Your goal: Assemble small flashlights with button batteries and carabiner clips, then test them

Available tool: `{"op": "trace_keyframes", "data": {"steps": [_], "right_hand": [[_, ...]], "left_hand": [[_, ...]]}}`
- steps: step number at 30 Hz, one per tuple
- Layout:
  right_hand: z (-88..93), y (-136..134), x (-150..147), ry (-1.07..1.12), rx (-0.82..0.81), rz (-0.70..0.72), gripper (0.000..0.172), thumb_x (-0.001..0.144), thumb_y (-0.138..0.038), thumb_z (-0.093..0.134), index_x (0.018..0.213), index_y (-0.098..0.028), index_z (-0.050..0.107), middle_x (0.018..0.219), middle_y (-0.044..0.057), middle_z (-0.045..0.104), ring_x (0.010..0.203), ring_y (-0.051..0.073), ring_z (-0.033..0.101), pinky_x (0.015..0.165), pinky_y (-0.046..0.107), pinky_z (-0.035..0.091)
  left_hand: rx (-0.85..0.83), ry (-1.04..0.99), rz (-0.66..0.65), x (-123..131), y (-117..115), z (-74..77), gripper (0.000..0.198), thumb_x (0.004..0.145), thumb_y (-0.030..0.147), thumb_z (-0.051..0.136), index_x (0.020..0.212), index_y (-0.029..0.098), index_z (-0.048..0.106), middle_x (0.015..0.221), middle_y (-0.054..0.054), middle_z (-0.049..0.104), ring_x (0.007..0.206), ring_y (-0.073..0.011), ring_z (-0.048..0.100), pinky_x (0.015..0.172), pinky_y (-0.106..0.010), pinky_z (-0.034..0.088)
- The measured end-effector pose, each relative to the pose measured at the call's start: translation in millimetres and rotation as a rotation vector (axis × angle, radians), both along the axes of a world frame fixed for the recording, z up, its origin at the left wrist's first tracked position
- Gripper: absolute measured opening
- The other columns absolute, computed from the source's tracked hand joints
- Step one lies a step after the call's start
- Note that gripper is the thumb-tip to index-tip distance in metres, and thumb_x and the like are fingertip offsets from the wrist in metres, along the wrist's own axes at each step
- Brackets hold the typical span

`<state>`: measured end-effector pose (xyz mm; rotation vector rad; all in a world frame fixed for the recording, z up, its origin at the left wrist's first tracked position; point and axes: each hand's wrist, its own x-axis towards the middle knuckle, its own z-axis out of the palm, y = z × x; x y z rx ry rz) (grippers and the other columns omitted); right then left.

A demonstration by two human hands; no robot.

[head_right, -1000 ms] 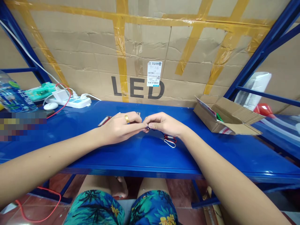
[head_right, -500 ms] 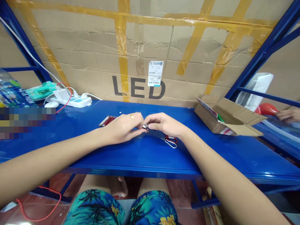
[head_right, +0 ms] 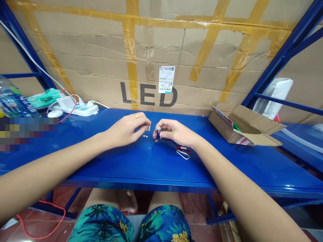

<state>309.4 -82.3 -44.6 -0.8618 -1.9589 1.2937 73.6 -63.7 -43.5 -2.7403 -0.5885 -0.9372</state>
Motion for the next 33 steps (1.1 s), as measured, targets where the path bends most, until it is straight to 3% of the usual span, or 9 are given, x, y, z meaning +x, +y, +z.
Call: {"op": "trace_keyframes", "data": {"steps": [5,10,14,18,21,26,33], "right_hand": [[0.2,-1,-3,-0.021,0.001,-0.034,0.017,0.081,-0.024,0.072,0.089,-0.018,0.058,0.093,0.007,0.072,0.086,0.018,0.066,0.080,0.035,0.049],[2.1,-4,-5,-0.036,-0.004,0.001,0.014,0.082,-0.021,0.070,0.088,-0.017,0.058,0.094,0.007,0.073,0.087,0.018,0.067,0.084,0.036,0.050],[2.9,-6,-6,-0.076,-0.015,0.037,0.013,0.081,-0.020,0.070,0.088,-0.017,0.060,0.098,0.008,0.073,0.093,0.019,0.067,0.086,0.036,0.050],[1.8,-7,-7,-0.107,0.000,0.051,0.013,0.080,-0.021,0.070,0.089,-0.017,0.062,0.099,0.007,0.073,0.094,0.019,0.066,0.085,0.036,0.050],[1.4,-7,-8,-0.123,0.014,0.053,0.013,0.079,-0.021,0.071,0.088,-0.017,0.063,0.098,0.007,0.072,0.093,0.019,0.066,0.084,0.036,0.050],[3.2,-8,-7,-0.140,0.033,0.023,0.011,0.080,-0.022,0.070,0.086,-0.017,0.062,0.097,0.007,0.072,0.092,0.019,0.066,0.085,0.037,0.050],[1.5,-6,-6,-0.122,0.033,0.007,0.012,0.081,-0.022,0.069,0.088,-0.018,0.060,0.093,0.005,0.072,0.089,0.018,0.066,0.085,0.036,0.050]], "left_hand": [[-0.135,0.294,0.109,-3,11,-11.0,0.021,0.094,0.022,0.051,0.104,0.017,0.069,0.097,-0.008,0.064,0.092,-0.0221,0.061,0.079,-0.035,0.048],[-0.076,0.324,0.103,3,14,-18.0,0.024,0.095,0.022,0.050,0.091,0.015,0.073,0.091,-0.010,0.063,0.090,-0.0230,0.054,0.083,-0.038,0.043],[-0.120,0.364,0.134,8,16,-12.6,0.028,0.093,0.017,0.048,0.082,0.016,0.074,0.088,-0.011,0.061,0.091,-0.0247,0.049,0.080,-0.037,0.039],[-0.291,0.414,0.182,9,17,-4.3,0.017,0.089,0.017,0.054,0.085,0.017,0.071,0.096,-0.010,0.062,0.097,-0.0260,0.047,0.083,-0.036,0.037],[-0.409,0.399,0.187,8,16,-1.5,0.010,0.087,0.021,0.058,0.085,0.018,0.067,0.096,-0.008,0.062,0.100,-0.0256,0.049,0.082,-0.034,0.038],[-0.384,0.348,0.136,4,10,0.6,0.009,0.087,0.019,0.057,0.086,0.018,0.065,0.086,-0.005,0.066,0.084,-0.0201,0.058,0.073,-0.030,0.040],[-0.285,-0.050,-0.075,-1,-4,8.5,0.005,0.087,0.021,0.064,0.086,0.017,0.065,0.077,0.001,0.067,0.068,-0.0107,0.059,0.065,-0.022,0.043]]}}
